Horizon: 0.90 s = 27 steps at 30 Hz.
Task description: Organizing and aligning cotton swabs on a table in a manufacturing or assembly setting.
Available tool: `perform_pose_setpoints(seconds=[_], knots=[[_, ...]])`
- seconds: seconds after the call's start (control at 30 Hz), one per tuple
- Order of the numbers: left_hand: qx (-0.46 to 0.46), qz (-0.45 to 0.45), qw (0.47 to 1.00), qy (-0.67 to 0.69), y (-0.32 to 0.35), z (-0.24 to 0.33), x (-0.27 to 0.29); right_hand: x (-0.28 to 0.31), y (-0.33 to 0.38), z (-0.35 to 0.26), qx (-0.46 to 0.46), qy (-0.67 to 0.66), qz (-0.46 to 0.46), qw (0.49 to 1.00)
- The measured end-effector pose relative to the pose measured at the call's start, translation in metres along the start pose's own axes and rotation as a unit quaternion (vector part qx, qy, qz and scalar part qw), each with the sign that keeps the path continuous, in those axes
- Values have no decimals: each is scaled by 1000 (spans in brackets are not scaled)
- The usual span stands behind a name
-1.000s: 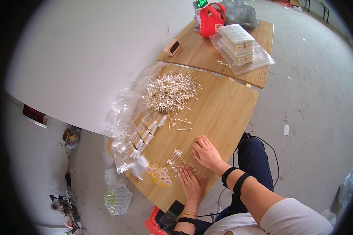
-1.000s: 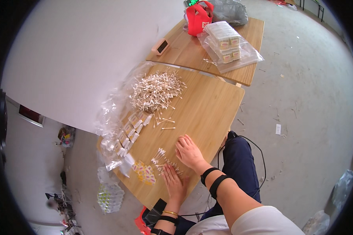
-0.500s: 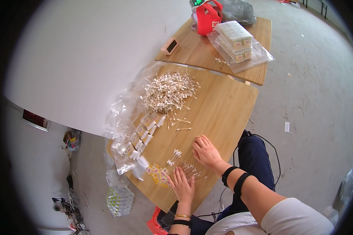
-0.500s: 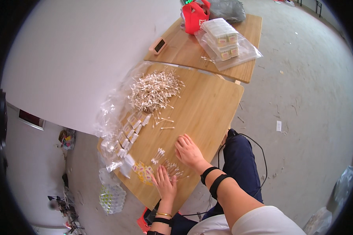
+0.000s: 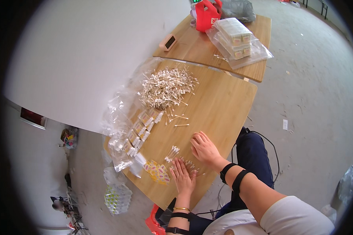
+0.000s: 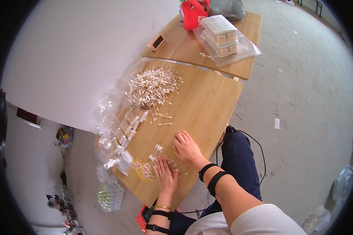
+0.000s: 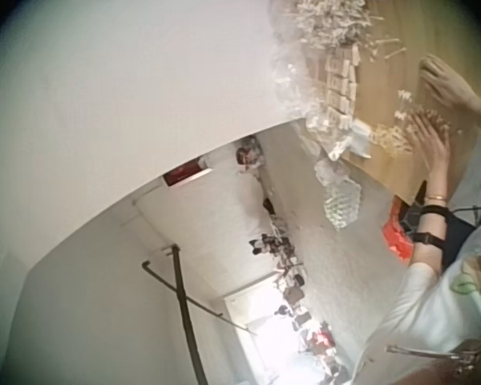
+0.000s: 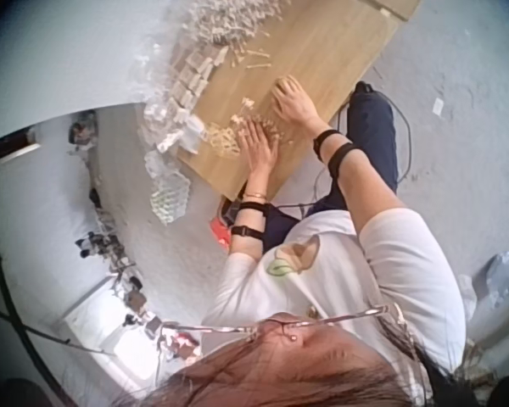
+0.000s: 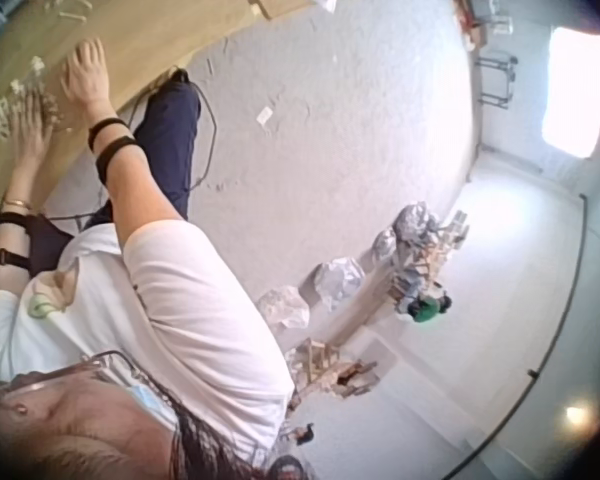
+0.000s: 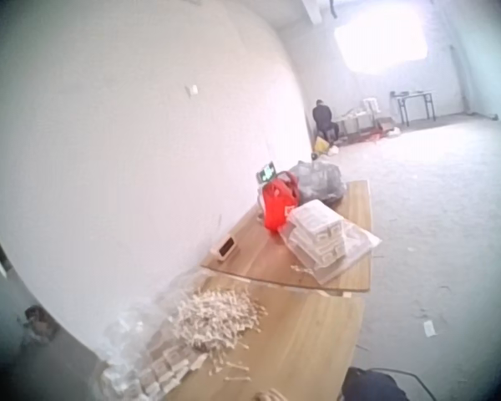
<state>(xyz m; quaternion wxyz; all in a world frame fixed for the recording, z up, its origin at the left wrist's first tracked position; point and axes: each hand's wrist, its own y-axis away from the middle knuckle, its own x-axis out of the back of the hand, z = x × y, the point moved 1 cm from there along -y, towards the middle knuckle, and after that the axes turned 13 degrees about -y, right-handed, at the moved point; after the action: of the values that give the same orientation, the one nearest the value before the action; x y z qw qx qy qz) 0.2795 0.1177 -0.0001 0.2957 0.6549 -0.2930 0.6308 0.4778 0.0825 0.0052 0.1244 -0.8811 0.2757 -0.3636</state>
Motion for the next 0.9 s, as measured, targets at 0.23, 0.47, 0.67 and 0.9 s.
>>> perform_pose_setpoints(seconds=[0.23,0.47,0.67,0.9], knots=[[-31,-47,998,-38,23,7,-6,-1,0,0,-8,3,-2,1000],[-14,-21,1000,0,27,26,10,0,2,5,-6,13,-3,1000],[3,-33,999,-26,25,28,7,0,-1,-1,-1,11,10,1000],[7,-24,999,-35,24,34,18,-1,2,2,-5,18,2,1000]])
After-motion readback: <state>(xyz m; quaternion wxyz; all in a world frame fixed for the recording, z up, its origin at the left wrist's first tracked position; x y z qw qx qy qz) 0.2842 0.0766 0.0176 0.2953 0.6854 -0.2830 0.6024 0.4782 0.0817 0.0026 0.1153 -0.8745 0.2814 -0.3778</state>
